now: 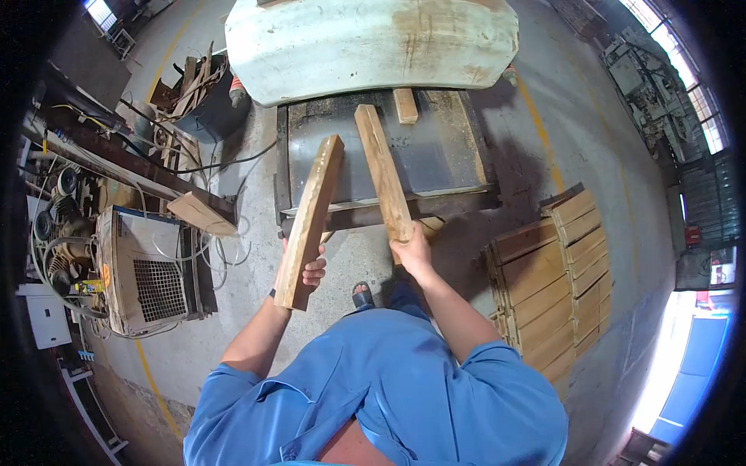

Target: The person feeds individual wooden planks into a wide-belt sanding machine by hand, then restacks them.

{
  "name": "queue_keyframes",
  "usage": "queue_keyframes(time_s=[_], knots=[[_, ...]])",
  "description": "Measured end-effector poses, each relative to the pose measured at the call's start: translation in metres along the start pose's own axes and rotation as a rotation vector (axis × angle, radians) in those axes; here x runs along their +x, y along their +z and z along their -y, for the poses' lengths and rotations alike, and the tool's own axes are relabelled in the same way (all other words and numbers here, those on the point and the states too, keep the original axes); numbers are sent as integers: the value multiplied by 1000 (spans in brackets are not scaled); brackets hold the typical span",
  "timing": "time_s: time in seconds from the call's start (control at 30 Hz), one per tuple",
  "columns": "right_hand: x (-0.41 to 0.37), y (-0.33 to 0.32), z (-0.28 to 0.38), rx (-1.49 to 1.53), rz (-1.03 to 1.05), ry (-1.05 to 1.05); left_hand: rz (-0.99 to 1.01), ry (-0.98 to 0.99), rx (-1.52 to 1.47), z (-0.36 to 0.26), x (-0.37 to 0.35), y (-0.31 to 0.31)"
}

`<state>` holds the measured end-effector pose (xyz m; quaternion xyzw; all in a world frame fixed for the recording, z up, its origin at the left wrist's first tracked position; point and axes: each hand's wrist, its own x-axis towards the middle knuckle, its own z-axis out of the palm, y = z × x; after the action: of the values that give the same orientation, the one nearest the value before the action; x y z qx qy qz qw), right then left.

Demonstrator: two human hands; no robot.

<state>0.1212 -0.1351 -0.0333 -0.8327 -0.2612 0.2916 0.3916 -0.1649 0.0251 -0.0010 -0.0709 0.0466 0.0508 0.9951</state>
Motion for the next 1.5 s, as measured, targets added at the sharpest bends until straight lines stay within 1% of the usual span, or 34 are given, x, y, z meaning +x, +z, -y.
queue_keyframes(time_s=[0.07,0.1,0.13,0.17,0.23,0.27,0.37,0.4,0.5,0.53,0.63,0.67,0.7,0.77,0.8,0.83,0.87,0.9,0.97,1.0,1.07,1.1,1.13,1.17,1.2,1.23,1.3,1.33,1.37,1.4,1.43,1.47,1.5], knots=[[-10,-21,34,-290,-61,78,13,102,-150,15,15,31],[-11,-23,30,-339,-89,20,20,152,-227,22,22,42],[-11,-24,26,-387,-116,-38,122,150,-265,23,29,39],[-11,-25,23,-436,-143,-98,141,178,-300,26,35,43],[-14,-25,26,-546,-105,-127,177,239,-372,37,46,53],[-16,-24,27,-601,-84,-143,252,239,-383,38,52,44],[-16,-18,24,-611,-21,-261,-90,543,-81,30,53,37],[-16,-15,24,-616,-8,-279,-54,523,-67,29,52,34],[-13,-15,22,-566,0,-315,-238,494,68,22,48,31],[-12,-16,21,-548,6,-319,-195,418,90,19,46,35],[-9,-18,19,-449,26,-331,-262,431,19,19,54,22],[-9,-21,19,-388,34,-333,-168,491,98,19,59,14],[-9,-23,18,-327,41,-334,-191,489,157,15,60,-5],[-2,-16,-5,-189,-3,-205,-234,482,273,9,58,-41],[4,-9,-25,-120,-26,-142,-289,403,300,10,61,-32],[11,-2,-49,79,66,-54,-344,324,327,15,61,-14],[20,6,-75,278,158,32,-369,275,367,16,64,-10],[21,7,-78,478,252,117,-392,224,407,16,67,-7],[21,12,-84,425,263,110,-377,181,508,15,79,-21],[21,13,-82,421,276,90,-462,167,554,14,86,-25],[20,19,-76,373,268,49,-616,204,590,19,101,-33],[19,22,-73,399,275,74,-692,224,608,21,110,-36],[17,24,-70,424,282,98,-708,284,682,25,117,-32],[16,27,-67,450,290,123,-735,344,709,21,122,-42],[12,24,-55,446,300,107,-763,406,736,16,130,-68],[11,22,-54,433,328,100,-789,469,762,12,136,-70],[7,21,-50,407,385,83,-1018,457,1090,9,140,-61],[3,19,-44,348,373,88,-1041,560,1235,12,146,-68],[1,16,-39,370,404,89,-1060,666,1380,15,149,-75],[1,14,-38,392,434,89,-1055,648,1539,23,146,-63],[2,13,-40,413,464,86,-977,576,1571,25,142,-62],[3,13,-42,352,448,79,-983,611,1810,35,135,-61],[8,15,-48,274,445,33,-982,649,2052,47,127,-41]])
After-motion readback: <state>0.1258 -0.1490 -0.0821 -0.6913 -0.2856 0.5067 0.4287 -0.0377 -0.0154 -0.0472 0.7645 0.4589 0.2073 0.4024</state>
